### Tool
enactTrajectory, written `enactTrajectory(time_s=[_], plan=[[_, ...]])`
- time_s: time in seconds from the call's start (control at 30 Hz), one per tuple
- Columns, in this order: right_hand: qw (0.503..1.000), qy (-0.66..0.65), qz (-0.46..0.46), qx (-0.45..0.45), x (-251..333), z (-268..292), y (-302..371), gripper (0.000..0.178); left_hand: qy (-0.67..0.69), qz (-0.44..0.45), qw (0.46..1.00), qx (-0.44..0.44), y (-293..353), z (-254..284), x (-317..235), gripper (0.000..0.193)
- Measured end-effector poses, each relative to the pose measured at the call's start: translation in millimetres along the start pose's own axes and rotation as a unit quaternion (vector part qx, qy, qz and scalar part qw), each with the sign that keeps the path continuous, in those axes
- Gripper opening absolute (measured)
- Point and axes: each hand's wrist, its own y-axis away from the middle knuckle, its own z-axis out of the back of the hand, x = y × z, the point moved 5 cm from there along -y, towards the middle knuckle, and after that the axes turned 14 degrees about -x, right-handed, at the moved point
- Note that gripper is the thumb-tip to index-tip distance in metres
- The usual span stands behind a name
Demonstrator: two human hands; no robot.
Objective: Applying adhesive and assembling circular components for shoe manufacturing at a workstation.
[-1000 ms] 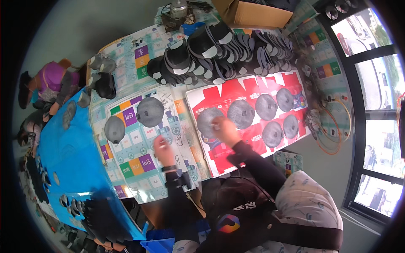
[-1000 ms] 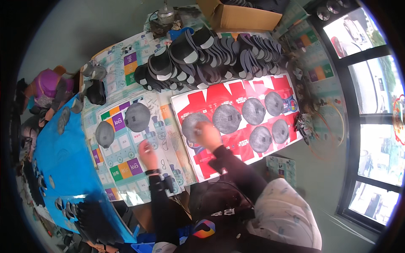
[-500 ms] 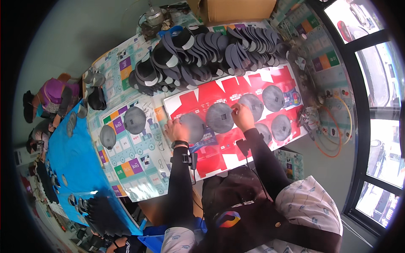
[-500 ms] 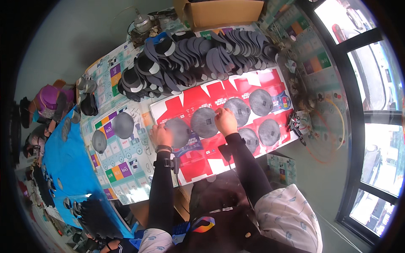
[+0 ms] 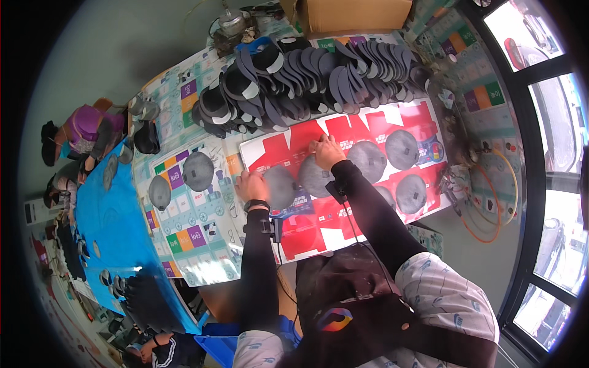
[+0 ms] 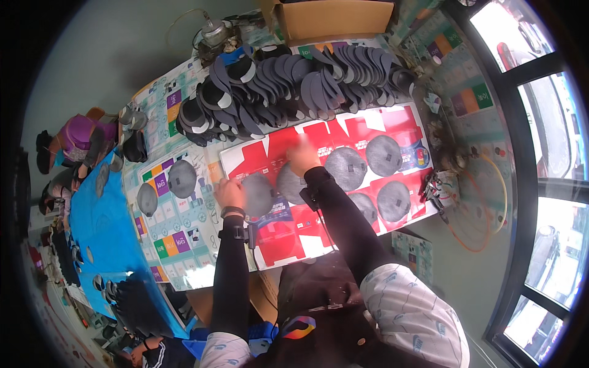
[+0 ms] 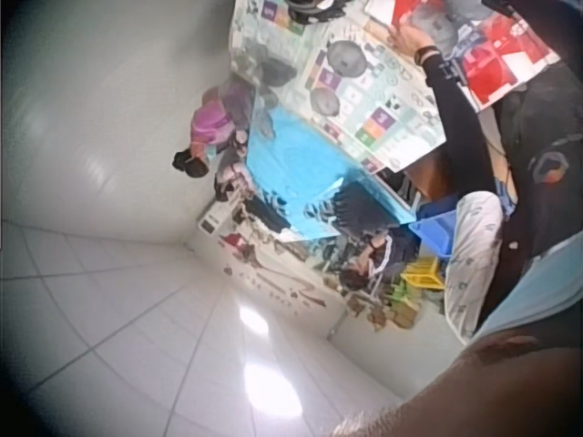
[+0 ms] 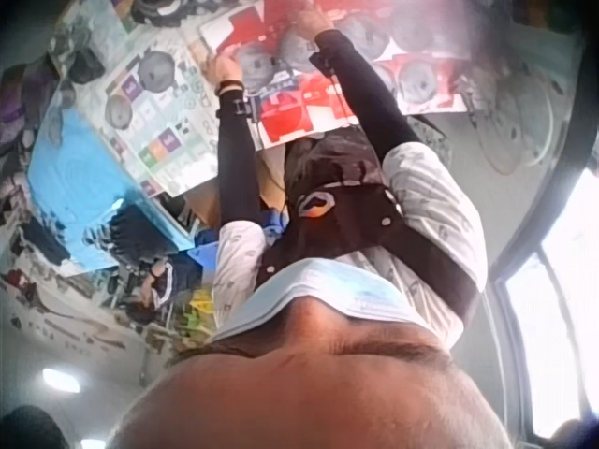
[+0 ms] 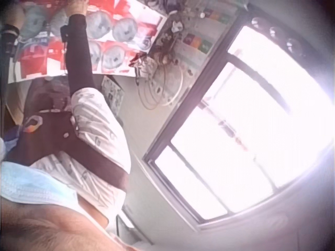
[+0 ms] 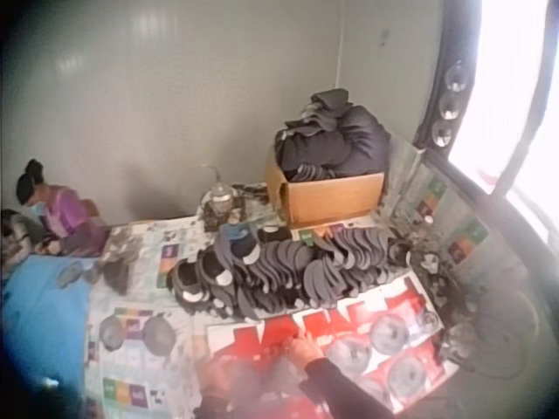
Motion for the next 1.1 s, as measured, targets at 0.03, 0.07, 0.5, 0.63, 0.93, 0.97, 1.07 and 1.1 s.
enactTrajectory(time_s=[0.03, 0.07, 0.5, 0.63, 0.93, 0.97, 1.07, 1.1], plan=[[1.000, 0.000, 0.002, 0.001, 4, 3, -1, 0.022, -0.008, 0.001, 1.000, 0.006, 1, -1, 0, 0.011], [1.000, 0.014, 0.003, 0.009, 7, 4, -1, 0.021, -0.008, 0.003, 1.000, 0.006, 2, -2, 1, 0.011], [0.957, 0.172, 0.234, -0.020, 14, -38, -15, 0.020, 0.090, -0.058, 0.987, -0.123, 2, 4, 13, 0.009], [0.949, -0.053, 0.210, 0.228, 5, -12, 10, 0.040, 0.160, 0.059, 0.981, -0.089, 24, 71, 62, 0.015], [0.828, -0.491, -0.112, 0.249, 161, 60, 48, 0.033, 0.221, 0.281, 0.929, -0.097, 27, 69, 376, 0.025], [0.846, -0.470, -0.036, 0.250, 195, 37, 46, 0.033, 0.219, 0.293, 0.924, -0.113, 39, 64, 432, 0.023], [0.775, -0.545, -0.111, 0.301, 287, 0, 56, 0.023, 0.133, 0.321, 0.929, -0.127, 35, 46, 489, 0.016], [0.761, -0.556, -0.116, 0.315, 319, -8, 57, 0.017, 0.167, 0.358, 0.911, -0.120, 41, 39, 520, 0.015]])
